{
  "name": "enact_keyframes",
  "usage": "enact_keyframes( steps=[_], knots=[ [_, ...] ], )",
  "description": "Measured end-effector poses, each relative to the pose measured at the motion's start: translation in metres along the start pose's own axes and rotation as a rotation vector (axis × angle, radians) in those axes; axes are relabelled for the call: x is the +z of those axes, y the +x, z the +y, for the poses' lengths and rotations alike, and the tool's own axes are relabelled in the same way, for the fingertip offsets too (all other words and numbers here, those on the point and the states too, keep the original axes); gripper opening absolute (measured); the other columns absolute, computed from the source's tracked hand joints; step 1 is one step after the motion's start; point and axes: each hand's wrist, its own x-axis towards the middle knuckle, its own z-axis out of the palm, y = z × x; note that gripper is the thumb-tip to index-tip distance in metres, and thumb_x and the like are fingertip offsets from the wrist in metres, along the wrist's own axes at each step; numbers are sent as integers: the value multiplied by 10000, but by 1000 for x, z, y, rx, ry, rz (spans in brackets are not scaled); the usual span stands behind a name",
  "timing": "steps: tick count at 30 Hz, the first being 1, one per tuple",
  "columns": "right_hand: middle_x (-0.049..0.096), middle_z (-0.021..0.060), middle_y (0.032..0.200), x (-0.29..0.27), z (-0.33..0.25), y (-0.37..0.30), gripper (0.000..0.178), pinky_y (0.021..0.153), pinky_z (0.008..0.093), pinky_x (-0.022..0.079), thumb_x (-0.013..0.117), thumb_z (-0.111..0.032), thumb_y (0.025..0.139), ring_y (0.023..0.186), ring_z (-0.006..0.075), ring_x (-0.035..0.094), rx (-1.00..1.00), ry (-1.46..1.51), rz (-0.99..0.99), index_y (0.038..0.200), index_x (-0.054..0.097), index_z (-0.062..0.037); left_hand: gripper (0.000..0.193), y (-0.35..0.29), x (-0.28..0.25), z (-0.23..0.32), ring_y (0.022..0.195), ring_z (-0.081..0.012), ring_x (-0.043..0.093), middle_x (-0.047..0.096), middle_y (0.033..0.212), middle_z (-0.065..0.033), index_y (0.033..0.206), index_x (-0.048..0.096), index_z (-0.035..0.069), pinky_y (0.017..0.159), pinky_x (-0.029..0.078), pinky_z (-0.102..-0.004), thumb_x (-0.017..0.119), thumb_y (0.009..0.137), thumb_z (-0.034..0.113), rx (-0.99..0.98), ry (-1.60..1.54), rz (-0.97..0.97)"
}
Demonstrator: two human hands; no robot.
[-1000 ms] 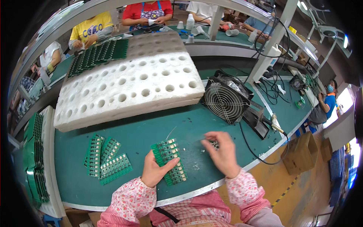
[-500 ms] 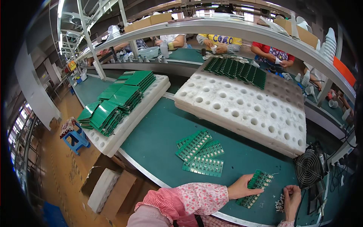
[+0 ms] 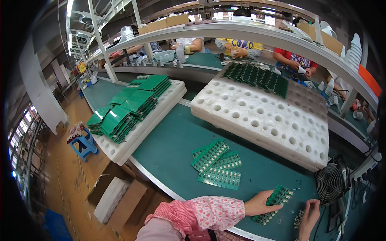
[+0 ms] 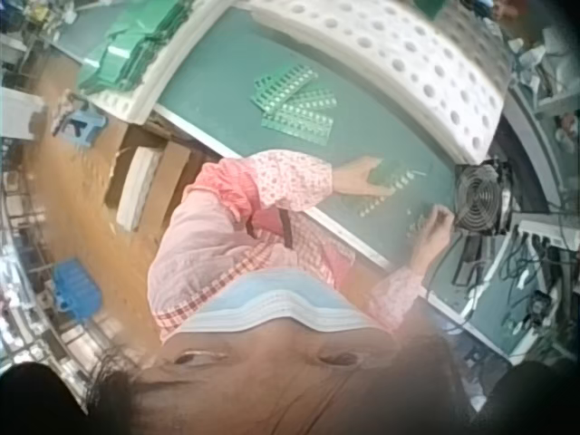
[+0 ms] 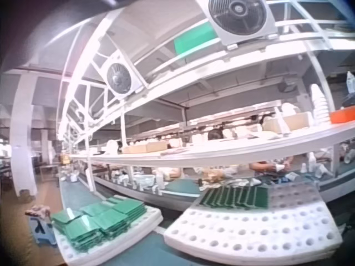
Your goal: The person solders components onto circuit board strips using a soldering iron and solder wire, inserts components into a circuit board strip by hand, and solders the components onto the board.
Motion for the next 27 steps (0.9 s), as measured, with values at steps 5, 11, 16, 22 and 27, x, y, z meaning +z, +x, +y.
enact_keyframes(
  steps=[5,11,16,22,27],
  knots=[
    [546,94,797,-3,-20,-5,38,684,259,444,546,21,857,697,147,537,230,100,-134,885,523,33,430,1,-1,1,729,-119,610,627,898,-84,1162,497,-1,710,490,-292,674,827,202,14,24,0],
    [656,176,904,-5,-36,-19,153,744,354,476,594,-105,870,816,291,625,-75,-127,-180,974,664,-17,462,0,-2,10,738,-124,592,627,904,-90,1166,496,-3,713,487,-293,699,800,193,19,93,-4],
    [640,196,841,-8,-32,-21,158,738,385,475,597,-97,856,806,364,609,-376,-408,-201,975,667,-22,486,-3,1,1,758,-134,590,623,897,-87,1172,494,-2,716,484,-289,712,786,198,-7,28,-4],
    [558,60,788,1,-15,-31,106,699,237,456,592,26,836,728,124,549,2,-11,-81,931,544,19,396,3,3,-11,812,-91,566,632,901,-52,1071,568,-5,722,495,-269,747,777,191,-33,51,1],
    [593,43,877,22,-41,-24,251,722,231,477,646,-14,835,813,101,580,282,686,-309,1034,494,-33,298,2,-11,11,808,-107,623,671,905,-62,1009,618,8,719,518,-277,743,773,139,-115,54,66]
  ],
)
